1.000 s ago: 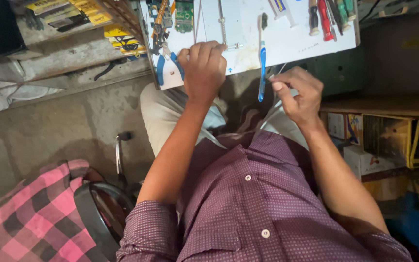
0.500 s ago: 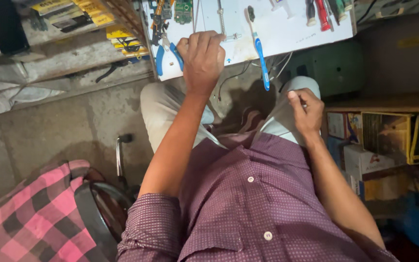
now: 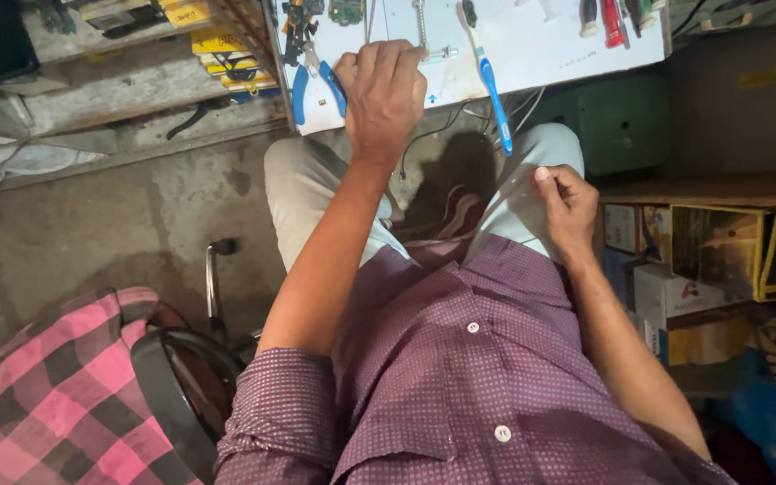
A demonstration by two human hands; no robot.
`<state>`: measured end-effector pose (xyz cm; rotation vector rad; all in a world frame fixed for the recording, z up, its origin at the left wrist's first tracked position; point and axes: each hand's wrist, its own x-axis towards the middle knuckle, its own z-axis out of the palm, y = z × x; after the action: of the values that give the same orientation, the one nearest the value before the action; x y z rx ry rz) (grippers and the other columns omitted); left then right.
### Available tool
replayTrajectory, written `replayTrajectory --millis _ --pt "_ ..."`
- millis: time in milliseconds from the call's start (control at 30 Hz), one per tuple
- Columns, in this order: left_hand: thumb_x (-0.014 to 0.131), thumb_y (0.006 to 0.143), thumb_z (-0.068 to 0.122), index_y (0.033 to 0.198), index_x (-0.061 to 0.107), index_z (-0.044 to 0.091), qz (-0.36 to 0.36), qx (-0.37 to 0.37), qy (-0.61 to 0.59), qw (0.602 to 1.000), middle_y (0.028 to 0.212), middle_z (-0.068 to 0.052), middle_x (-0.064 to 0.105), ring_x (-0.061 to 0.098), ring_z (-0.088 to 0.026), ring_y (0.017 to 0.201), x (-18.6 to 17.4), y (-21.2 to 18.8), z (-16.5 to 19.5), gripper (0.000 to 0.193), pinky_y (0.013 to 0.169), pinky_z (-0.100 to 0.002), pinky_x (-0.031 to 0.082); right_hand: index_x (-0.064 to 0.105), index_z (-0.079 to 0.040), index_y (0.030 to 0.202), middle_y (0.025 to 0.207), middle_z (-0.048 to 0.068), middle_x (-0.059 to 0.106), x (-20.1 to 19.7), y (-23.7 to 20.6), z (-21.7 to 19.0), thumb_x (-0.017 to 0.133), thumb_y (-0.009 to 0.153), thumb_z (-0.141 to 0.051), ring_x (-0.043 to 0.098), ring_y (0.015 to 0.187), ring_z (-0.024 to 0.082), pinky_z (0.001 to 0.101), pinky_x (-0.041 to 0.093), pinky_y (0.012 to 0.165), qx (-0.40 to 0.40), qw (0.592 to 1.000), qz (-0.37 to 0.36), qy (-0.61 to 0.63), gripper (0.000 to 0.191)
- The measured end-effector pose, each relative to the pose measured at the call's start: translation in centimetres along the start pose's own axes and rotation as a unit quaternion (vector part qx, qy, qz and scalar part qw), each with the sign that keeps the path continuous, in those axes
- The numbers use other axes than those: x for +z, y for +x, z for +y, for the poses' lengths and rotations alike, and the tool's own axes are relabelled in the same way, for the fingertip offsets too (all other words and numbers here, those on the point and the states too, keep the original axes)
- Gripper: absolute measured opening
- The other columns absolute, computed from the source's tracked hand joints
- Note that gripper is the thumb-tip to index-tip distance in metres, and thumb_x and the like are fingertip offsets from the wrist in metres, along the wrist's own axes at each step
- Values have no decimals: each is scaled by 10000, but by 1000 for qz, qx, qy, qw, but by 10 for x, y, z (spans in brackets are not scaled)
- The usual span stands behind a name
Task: The person cleans a small electronic component with a toothbrush, applies flux, and uses a soldering iron to rework the component. They then use pliers to adjust the component and continue soldering.
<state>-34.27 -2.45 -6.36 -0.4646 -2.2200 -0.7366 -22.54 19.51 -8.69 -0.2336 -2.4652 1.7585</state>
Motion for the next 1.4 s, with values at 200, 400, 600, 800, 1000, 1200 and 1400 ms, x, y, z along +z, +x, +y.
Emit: replayTrajectory --millis 200,400,600,800,1000,1200,1400 --pt "732 822 56 1090 667 133 -2 7 -5 1000 1060 -12 638 591 -223 1039 0 4 2 287 961 -470 376 718 18 993 847 -1 678 -2 0 0 660 1077 -207 604 802 59 228 484 735 -28 999 6 -39 247" --pt "725 829 17 1104 675 122 -8 10 -20 1000 1089 -23 649 597 -231 1055 -4 3 12 299 956 -443 382 716 6 948 805 -5 655 -8 -2 -3 670 1052 -215 578 758 53 234 462 686 -25 998 10 -54 249" --pt "732 827 19 1096 679 133 -11 9 -1 1000 1077 -1 651 596 -218 1035 -1 0 13 297 946 -432 380 732 7 968 819 23 682 -9 -10 -1 667 1038 -205 592 735 80 244 457 668 -25 997 -20 -75 233" --pt "731 829 28 1094 674 133 0 9 -3 1000 1062 -1 642 601 -207 1049 -2 -3 10 291 961 -432 380 750 9 1024 895 58 734 -7 -13 0 664 1045 -196 670 831 89 241 514 756 -40 997 -36 -60 223" --pt "729 853 31 1109 680 130 -10 2 1 1000 1068 0 641 596 -214 1054 0 -5 9 279 976 -436 388 743 13 1040 896 65 752 -5 -14 3 668 1051 -202 671 824 95 249 517 748 -28 996 -44 -77 228" --pt "730 847 35 1094 677 129 -1 2 -11 1000 1073 3 643 594 -208 1053 -1 -6 12 269 985 -455 379 751 9 1009 878 59 751 -6 -13 3 667 1047 -204 675 816 89 243 514 740 -24 995 -46 -89 232" --pt "735 835 42 1097 686 134 -4 0 -11 1000 1071 5 643 593 -208 1051 0 -5 12 282 984 -459 369 752 13 1003 900 69 744 -7 -12 4 662 1051 -210 683 830 99 246 524 757 -27 997 -57 -50 245"
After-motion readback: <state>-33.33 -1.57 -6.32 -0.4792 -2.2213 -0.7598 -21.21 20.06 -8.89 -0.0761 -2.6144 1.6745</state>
